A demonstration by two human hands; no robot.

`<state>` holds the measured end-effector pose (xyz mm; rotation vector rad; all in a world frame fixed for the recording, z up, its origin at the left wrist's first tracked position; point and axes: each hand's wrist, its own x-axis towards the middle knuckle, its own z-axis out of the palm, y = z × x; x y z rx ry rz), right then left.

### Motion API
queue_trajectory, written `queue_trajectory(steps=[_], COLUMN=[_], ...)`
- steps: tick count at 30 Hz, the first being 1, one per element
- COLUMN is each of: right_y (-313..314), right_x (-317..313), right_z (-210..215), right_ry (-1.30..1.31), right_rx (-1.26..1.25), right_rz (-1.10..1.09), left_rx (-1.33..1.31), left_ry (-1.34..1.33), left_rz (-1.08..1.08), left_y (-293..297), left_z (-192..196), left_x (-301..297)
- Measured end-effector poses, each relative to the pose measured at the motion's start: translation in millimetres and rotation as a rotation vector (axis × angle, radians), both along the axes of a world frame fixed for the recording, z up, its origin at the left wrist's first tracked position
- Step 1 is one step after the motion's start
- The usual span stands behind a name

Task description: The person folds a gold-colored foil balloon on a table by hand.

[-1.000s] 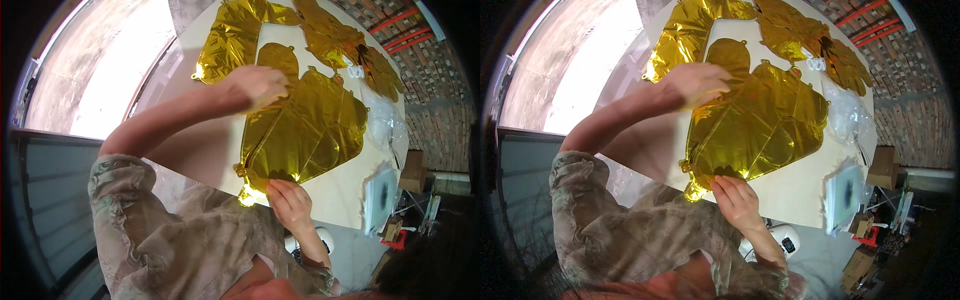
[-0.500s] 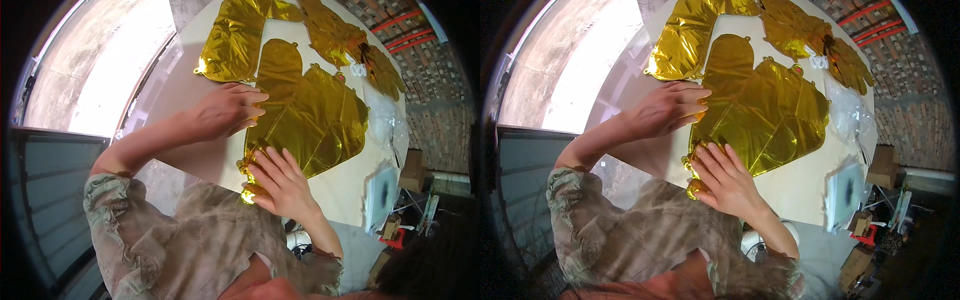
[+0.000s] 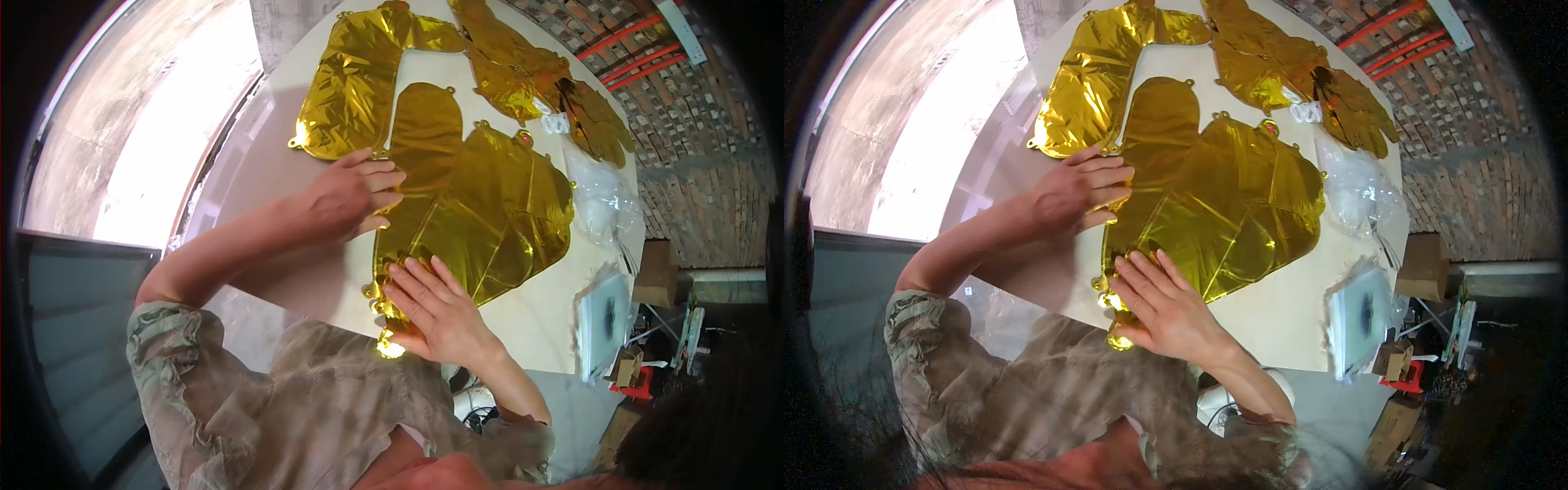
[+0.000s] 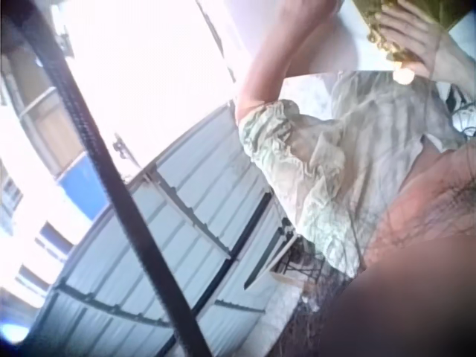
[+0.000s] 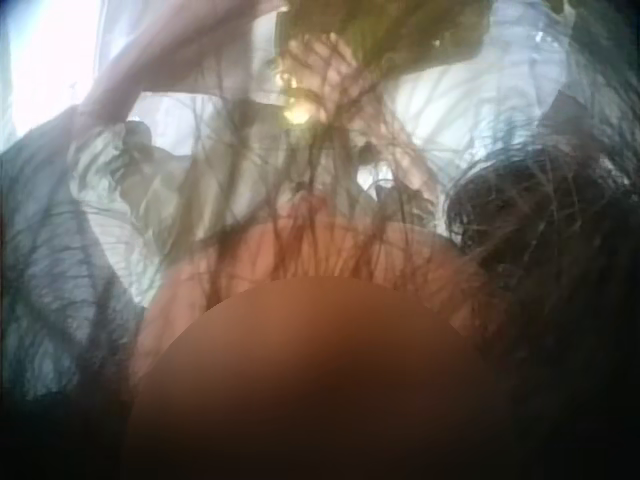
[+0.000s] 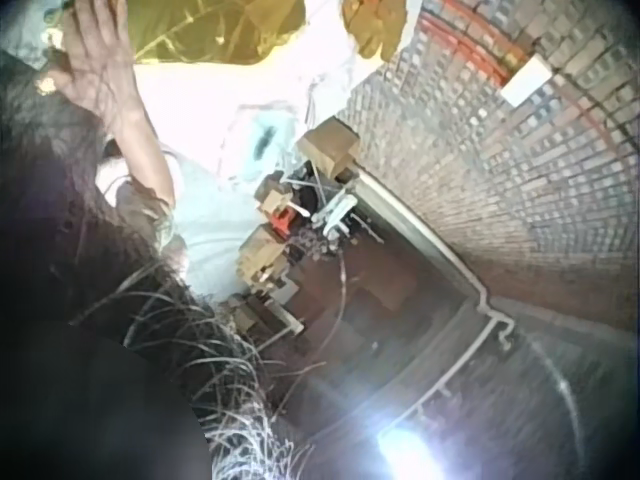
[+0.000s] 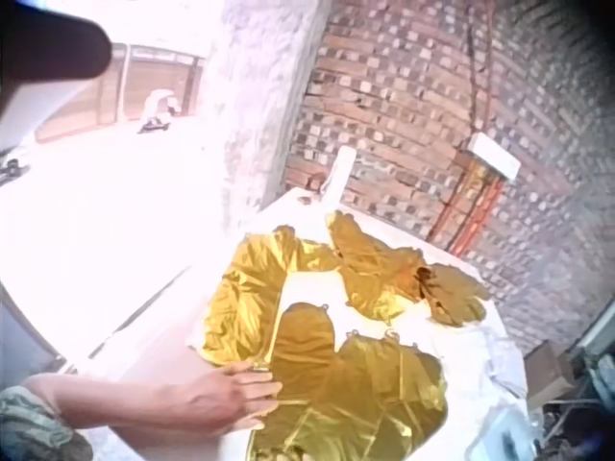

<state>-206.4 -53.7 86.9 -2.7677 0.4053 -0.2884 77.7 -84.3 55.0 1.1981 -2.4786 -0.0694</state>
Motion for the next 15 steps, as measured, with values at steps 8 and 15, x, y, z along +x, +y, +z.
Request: queue_trajectory(steps=[8,15], right_y=[-52.4,-53.4], right_x=[9.8,6.5], right_z=[9.8,-1.0], right_ry=[0.024,0.015], right_rx=[-0.082,-0.094], right_rz=[-0.019,-0.017], left_rx=[0.026,0.093], left_ry=[0.004,-0.005], left_rz=[0.286,0.288], left_y=[-75.9,-82.7], left_z=[1.4,-8.3], left_x=[3.5,5.5])
